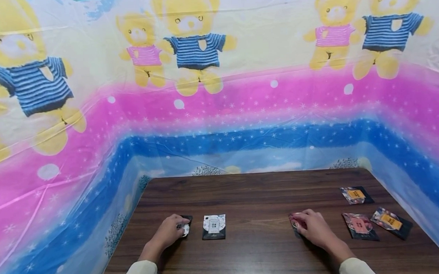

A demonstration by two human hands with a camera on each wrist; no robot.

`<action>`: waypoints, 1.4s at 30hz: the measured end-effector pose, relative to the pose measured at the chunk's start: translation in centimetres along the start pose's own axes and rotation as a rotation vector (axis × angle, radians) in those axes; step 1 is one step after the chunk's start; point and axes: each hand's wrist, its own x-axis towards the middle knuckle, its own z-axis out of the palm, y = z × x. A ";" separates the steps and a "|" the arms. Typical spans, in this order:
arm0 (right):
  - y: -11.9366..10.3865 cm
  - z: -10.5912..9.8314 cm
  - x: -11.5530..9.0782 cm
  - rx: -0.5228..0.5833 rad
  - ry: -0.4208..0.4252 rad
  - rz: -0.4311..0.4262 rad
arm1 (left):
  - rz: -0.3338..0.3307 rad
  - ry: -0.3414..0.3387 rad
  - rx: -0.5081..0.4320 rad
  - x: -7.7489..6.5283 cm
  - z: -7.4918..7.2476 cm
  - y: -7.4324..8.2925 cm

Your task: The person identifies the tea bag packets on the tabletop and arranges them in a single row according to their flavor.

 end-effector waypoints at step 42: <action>-5.6 2.4 2.0 0.034 0.005 -0.004 | 0.003 0.003 -0.002 0.0 -0.1 0.2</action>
